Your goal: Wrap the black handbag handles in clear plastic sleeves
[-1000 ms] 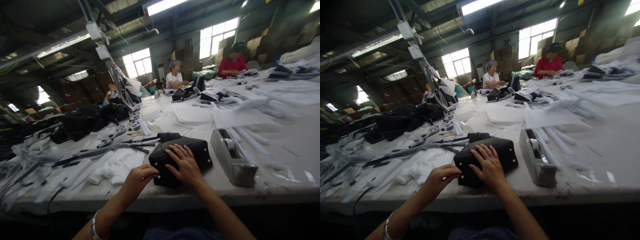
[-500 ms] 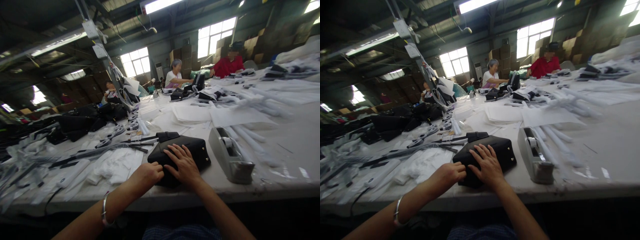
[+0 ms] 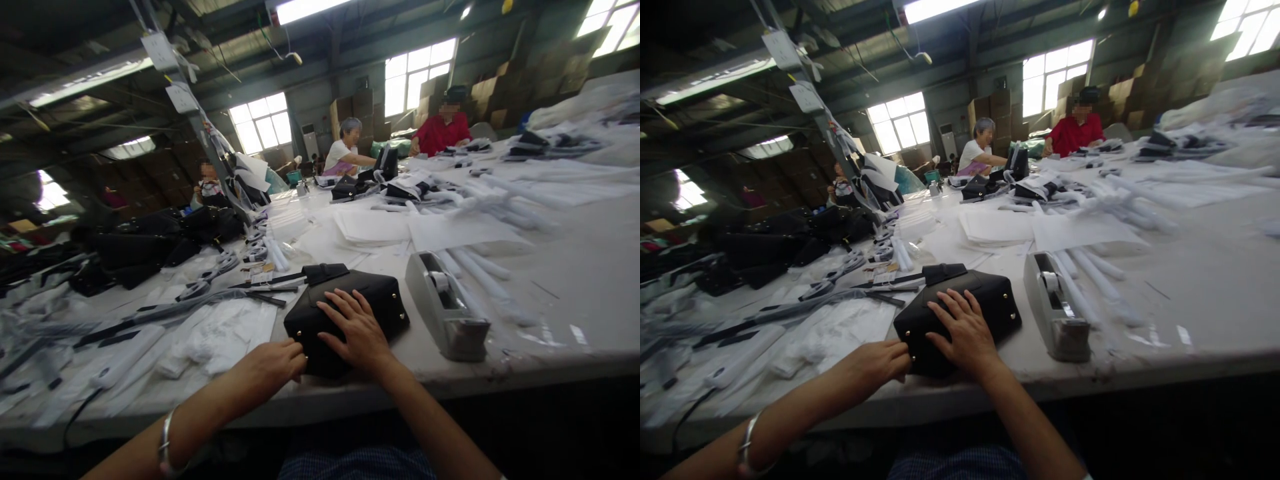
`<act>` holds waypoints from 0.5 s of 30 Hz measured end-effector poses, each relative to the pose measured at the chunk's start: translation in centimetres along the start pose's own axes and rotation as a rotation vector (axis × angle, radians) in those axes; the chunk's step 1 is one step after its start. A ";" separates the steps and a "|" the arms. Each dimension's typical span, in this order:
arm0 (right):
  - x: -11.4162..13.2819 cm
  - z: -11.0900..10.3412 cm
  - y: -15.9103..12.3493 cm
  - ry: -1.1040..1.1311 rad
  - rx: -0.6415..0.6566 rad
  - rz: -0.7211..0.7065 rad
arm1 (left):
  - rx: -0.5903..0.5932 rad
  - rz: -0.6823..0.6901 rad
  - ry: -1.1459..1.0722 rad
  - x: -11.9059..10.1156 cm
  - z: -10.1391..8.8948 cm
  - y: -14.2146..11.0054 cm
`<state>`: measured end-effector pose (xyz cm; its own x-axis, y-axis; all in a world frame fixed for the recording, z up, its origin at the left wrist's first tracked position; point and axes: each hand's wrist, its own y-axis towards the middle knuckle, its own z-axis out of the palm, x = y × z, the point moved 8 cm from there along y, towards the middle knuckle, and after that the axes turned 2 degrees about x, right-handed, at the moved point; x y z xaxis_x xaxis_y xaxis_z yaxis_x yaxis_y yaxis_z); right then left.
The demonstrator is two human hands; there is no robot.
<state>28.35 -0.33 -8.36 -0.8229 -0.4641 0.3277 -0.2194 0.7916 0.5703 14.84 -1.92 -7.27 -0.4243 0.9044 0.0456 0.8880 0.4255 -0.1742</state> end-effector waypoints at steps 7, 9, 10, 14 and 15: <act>0.0 0.1 0.0 0.010 -0.007 0.007 | -0.033 -0.515 -1.102 5.3 2.4 -6.5; -0.1 0.1 0.0 0.014 -0.007 0.007 | -0.143 -0.635 -1.136 6.9 2.2 -8.4; 0.0 0.1 -0.1 0.015 -0.009 0.004 | -0.206 -0.687 -1.125 7.6 1.8 -9.3; 0.2 -0.1 0.0 0.004 -0.028 0.002 | -0.374 -0.738 -1.076 7.2 -0.9 -9.2; 0.2 -0.2 0.0 -0.002 -0.036 0.007 | -0.366 -0.706 -1.073 6.4 -1.5 -8.0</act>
<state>28.24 -0.52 -8.17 -0.8253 -0.4582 0.3301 -0.1948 0.7796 0.5952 5.33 0.54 -4.08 -0.5879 0.0863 -0.8043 0.3461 0.9255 -0.1537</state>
